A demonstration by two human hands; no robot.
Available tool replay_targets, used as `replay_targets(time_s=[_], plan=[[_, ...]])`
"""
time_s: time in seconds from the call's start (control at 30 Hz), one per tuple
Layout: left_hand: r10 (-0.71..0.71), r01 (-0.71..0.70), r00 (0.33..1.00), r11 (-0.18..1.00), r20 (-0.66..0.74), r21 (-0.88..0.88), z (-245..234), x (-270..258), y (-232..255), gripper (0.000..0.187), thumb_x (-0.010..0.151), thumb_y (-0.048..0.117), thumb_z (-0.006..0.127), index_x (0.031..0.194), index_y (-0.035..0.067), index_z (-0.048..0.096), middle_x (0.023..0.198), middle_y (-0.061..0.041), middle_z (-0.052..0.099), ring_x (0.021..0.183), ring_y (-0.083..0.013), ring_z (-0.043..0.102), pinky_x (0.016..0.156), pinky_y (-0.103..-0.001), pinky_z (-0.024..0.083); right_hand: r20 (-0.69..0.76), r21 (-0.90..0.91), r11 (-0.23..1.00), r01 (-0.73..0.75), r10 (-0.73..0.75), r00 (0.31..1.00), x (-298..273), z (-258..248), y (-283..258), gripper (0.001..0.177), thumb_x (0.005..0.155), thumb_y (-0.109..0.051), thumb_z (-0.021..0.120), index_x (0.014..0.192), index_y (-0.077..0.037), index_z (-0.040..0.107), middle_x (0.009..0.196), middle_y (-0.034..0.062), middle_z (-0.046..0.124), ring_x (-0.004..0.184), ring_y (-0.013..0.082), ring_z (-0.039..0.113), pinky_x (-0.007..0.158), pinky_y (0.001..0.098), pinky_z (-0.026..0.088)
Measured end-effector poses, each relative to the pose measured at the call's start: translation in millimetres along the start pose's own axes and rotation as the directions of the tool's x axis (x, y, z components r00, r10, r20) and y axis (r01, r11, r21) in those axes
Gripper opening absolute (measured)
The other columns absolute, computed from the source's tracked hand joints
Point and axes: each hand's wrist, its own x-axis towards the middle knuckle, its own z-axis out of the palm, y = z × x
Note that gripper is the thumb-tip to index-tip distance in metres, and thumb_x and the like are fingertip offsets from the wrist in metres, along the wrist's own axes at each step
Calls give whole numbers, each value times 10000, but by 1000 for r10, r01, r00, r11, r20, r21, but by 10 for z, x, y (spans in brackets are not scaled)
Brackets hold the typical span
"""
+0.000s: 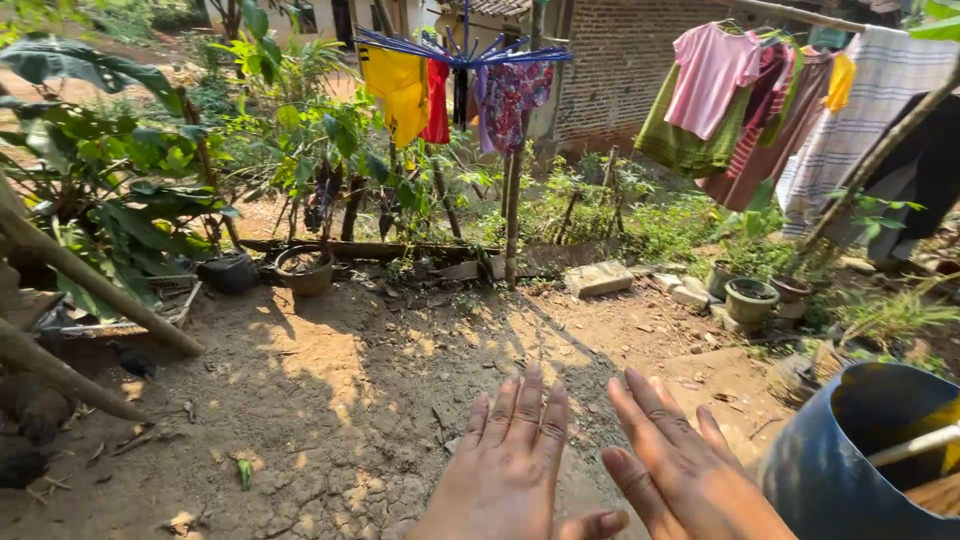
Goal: The person hangs clothes on a folding hanger.
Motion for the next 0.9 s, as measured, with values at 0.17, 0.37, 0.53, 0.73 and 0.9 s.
replay_targets(time_s=[0.17,0.37,0.53,0.73,0.9], plan=[[-13,28,989,994,-146,105,36,392,-200,1201,938,922,358,1584,-77,192,1617,-365,144,1515,-497,137,1183,-622,111,73,5,1000,12,-13,997,619,107,227,780,938,-539,438,1623,-219,246,1725,89,159,1561,287,101,1158,598,98],[-88,88,996,995,-9,-41,194,1184,-513,1206,908,884,432,1558,-91,149,1616,-360,109,1511,-503,83,1172,-636,83,15,-19,997,69,-69,998,1298,238,871,788,955,-573,396,1634,-214,219,1741,86,119,1587,297,63,1157,600,73],[-161,188,972,970,172,-155,444,1890,-693,1249,866,869,446,1595,-71,61,1651,-355,14,1537,-492,-14,1179,-611,33,-23,-70,996,61,-63,998,1886,212,1416,815,942,-588,425,1645,-233,215,1730,70,118,1584,285,62,1139,589,45],[-154,186,945,979,287,-87,567,2531,-744,1250,919,871,387,1572,-94,-67,1635,-385,-100,1495,-510,-116,1164,-607,-34,13,43,999,-23,23,1000,2188,352,1936,798,930,-591,433,1636,-264,258,1735,57,151,1558,225,72,1158,581,90],[-149,209,927,967,344,-145,807,2783,-806,1224,891,897,280,1605,-47,-31,1671,-366,-95,1567,-466,-124,1207,-574,-15,-35,51,994,-92,94,995,2368,474,2229,774,931,-587,448,1627,-300,271,1732,11,199,1561,196,124,1190,570,125]])
